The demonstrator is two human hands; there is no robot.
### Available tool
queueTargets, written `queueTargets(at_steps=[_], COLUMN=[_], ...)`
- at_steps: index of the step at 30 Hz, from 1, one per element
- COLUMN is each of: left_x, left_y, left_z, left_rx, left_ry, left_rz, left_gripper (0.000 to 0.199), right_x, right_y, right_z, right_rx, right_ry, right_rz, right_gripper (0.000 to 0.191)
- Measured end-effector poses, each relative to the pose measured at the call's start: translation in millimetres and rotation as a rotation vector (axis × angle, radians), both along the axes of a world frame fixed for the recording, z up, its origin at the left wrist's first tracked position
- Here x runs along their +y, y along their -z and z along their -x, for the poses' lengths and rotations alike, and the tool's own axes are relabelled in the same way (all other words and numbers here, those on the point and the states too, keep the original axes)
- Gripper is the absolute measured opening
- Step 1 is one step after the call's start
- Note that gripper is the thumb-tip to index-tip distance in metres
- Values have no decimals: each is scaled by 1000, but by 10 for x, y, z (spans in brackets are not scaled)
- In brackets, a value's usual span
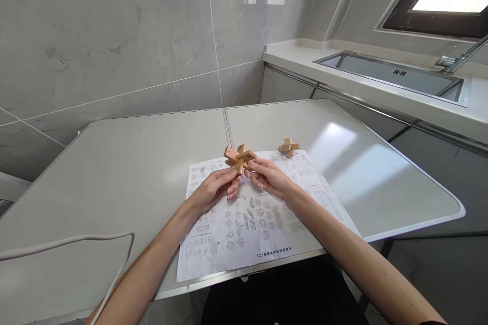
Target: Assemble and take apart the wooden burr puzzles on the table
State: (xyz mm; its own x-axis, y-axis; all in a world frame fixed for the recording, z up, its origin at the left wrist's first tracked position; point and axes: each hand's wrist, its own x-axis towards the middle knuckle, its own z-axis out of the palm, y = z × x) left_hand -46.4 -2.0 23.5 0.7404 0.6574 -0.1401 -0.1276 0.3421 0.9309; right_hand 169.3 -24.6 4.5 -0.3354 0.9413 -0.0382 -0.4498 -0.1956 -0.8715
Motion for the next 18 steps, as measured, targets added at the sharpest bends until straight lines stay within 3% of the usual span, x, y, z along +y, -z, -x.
queueTargets(at_steps=[9,18], left_x=[7,1], left_y=[1,-6], left_z=[-13,-5], left_rx=[51,60], left_ry=[-51,-70], left_rz=[-39,-54], left_gripper=[42,42], right_x=[74,152], right_y=[77,199], right_z=[-56,-114], right_rx=[117,311], right_ry=[230,400], right_rz=[88,178], right_gripper=[38,27])
